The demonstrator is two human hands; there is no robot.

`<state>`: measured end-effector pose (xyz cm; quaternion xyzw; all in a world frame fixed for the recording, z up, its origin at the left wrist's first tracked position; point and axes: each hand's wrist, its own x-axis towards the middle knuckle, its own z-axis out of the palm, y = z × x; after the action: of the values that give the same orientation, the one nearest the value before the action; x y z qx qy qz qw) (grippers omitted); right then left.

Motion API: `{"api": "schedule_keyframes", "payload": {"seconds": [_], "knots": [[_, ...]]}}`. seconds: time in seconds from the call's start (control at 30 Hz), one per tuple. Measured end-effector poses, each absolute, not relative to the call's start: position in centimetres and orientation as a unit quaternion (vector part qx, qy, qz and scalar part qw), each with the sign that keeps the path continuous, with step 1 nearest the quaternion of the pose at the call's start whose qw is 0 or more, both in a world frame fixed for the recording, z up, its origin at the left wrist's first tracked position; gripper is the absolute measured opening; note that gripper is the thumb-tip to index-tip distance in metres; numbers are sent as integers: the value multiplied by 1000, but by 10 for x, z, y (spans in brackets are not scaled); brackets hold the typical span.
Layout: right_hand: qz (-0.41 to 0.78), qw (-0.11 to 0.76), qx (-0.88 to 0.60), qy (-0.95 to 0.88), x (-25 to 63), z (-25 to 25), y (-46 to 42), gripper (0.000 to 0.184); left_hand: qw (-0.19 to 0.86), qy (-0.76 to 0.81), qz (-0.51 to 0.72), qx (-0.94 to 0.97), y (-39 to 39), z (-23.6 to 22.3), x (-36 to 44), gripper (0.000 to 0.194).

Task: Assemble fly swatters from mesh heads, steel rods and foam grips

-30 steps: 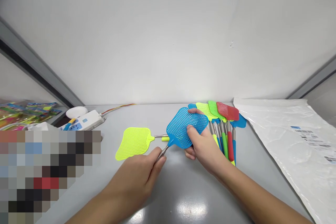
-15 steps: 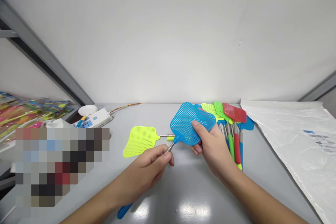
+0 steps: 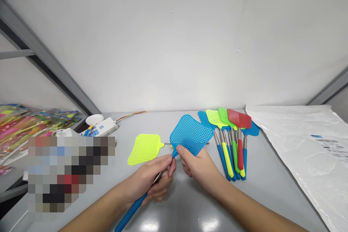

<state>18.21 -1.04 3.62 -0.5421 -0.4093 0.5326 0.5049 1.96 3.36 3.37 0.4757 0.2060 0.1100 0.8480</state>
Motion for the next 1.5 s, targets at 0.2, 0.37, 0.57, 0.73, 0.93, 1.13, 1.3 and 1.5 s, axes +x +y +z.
{"api": "schedule_keyframes", "payload": {"seconds": [0.2, 0.37, 0.57, 0.73, 0.93, 1.13, 1.3, 1.5], "knots": [[460, 662, -490, -330, 227, 61, 6, 39, 842, 215, 79, 488, 35, 39, 17, 33], [482, 649, -469, -354, 231, 59, 6, 24, 828, 224, 92, 505, 33, 42, 17, 33], [543, 490, -506, -458, 196, 42, -5, 46, 825, 217, 93, 513, 35, 38, 17, 33], [481, 561, -501, -450, 218, 55, -3, 38, 830, 212, 67, 512, 37, 45, 18, 37], [528, 571, -474, -411, 201, 43, -4, 37, 817, 224, 75, 526, 38, 43, 11, 37], [533, 505, -483, -477, 182, 36, -10, 45, 831, 208, 71, 511, 39, 39, 12, 39], [470, 589, -502, -425, 217, 55, -3, 41, 828, 213, 49, 516, 42, 43, 10, 41], [442, 658, -484, -371, 244, 61, 6, 35, 823, 213, 39, 526, 46, 44, 5, 38]]}}
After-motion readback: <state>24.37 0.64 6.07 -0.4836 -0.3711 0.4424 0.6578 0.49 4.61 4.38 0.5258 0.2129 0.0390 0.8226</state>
